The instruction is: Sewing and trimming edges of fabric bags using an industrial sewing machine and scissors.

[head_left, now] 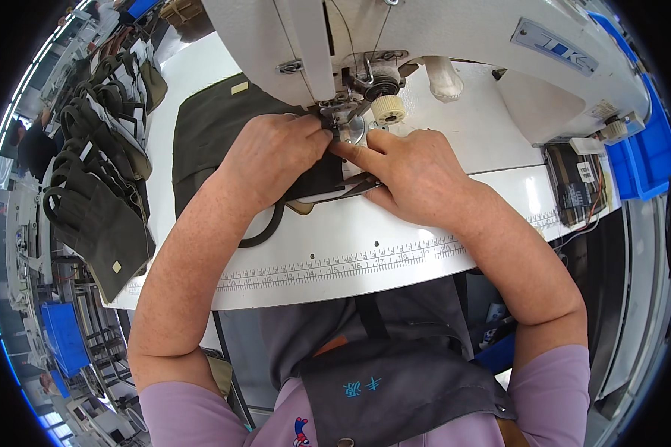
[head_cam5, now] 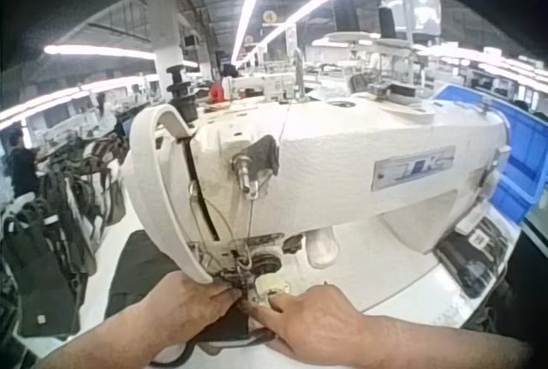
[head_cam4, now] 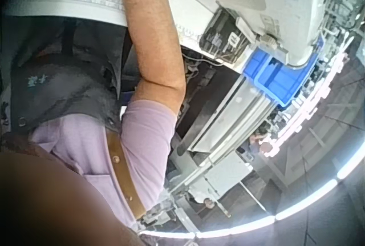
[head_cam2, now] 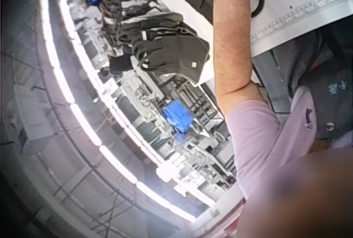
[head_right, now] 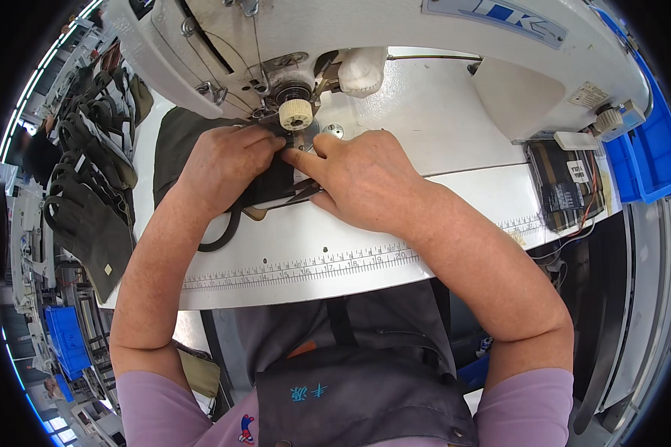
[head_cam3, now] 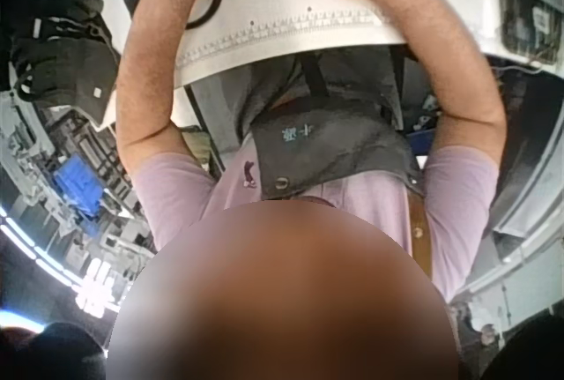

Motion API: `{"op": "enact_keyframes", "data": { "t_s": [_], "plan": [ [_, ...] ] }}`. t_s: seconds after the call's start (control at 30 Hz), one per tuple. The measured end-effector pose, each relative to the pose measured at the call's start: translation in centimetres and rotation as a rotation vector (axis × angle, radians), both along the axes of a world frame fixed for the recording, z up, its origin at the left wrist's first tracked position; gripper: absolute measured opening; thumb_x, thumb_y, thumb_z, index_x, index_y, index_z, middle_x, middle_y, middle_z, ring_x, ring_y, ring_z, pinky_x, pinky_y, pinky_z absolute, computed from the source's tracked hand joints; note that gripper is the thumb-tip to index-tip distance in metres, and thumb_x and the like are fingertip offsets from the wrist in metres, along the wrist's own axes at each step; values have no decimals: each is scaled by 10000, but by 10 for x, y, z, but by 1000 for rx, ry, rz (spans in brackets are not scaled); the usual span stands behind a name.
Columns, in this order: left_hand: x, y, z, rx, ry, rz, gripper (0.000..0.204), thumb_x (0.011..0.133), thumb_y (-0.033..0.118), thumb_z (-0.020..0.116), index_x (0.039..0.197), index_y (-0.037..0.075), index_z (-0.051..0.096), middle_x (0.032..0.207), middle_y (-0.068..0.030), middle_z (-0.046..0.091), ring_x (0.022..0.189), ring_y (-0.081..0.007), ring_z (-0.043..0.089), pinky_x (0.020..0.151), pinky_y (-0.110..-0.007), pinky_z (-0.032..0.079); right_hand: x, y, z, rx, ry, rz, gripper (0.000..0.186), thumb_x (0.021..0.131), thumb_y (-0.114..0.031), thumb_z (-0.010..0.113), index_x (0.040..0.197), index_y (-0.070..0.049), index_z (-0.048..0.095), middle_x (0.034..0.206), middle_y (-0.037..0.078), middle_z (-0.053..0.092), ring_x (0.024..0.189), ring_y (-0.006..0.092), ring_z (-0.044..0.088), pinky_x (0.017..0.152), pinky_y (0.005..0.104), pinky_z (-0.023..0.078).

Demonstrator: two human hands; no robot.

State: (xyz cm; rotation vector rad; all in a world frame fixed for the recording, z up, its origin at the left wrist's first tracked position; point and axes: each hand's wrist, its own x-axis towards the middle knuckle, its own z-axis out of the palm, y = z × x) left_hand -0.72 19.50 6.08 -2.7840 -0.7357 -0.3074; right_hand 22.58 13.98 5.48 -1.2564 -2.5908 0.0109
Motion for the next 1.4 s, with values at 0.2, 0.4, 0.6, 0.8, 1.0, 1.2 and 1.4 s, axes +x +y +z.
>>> {"op": "enact_keyframes", "data": {
  "t_s": [0.2, 0.4, 0.6, 0.8, 1.0, 1.2, 1.4],
  "plan": [
    [4, -3, -2, -7, -142, 36, 209, 799, 73, 723, 1007, 56, 734, 948, -64, 710, 809, -254, 709, 702, -379, 568, -4, 5, -2, 3, 41, 15, 402, 876, -328, 725, 1248, -175, 718, 895, 61, 679, 754, 267, 702, 633, 406, 550],
    [2, -2, 3, 1, -82, 48, 210, 813, 90, 690, 1014, 48, 734, 973, -42, 714, 816, -239, 706, 727, -382, 559, -4, 6, -5, 26, 73, 8, 369, 897, -328, 708, 1234, -180, 733, 878, 63, 679, 755, 260, 703, 629, 404, 551],
    [10, -18, 17, 77, 241, 54, 235, 861, 107, 663, 1061, 5, 730, 1079, -72, 706, 929, -240, 703, 814, -372, 559, -4, 3, -3, 10, 29, -24, 374, 890, -327, 715, 1232, -175, 726, 880, 69, 679, 754, 264, 704, 634, 404, 555],
    [14, -49, -10, -100, -222, 294, 341, 902, 119, 617, 1201, -24, 697, 1290, -133, 657, 1197, -324, 639, 1050, -460, 503, 6, -1, -5, 9, 51, -4, 410, 843, -309, 743, 1228, -170, 709, 885, 50, 680, 764, 262, 710, 646, 410, 560],
    [13, -47, -15, -168, -307, 348, 336, 929, 139, 619, 1216, -19, 693, 1302, -148, 660, 1283, -320, 602, 1100, -498, 468, 7, -5, -3, 2, 48, -11, 439, 804, -269, 764, 1224, -159, 707, 877, 41, 677, 761, 261, 708, 654, 420, 556],
    [14, -33, -21, -116, -307, 337, 332, 922, 158, 639, 1194, -20, 708, 1270, -149, 678, 1233, -316, 629, 1077, -461, 491, 8, -5, -3, -9, 104, 0, 432, 787, -232, 771, 1208, -157, 717, 857, 42, 666, 741, 263, 699, 648, 415, 551],
    [15, -13, -18, -162, -334, 349, 269, 945, 204, 602, 1043, -13, 727, 1102, -134, 693, 1103, -290, 662, 1036, -511, 512, 10, -3, -4, -13, 129, 5, 426, 770, -190, 779, 1193, -167, 730, 864, 42, 675, 742, 258, 699, 644, 405, 549]
  ]
}}
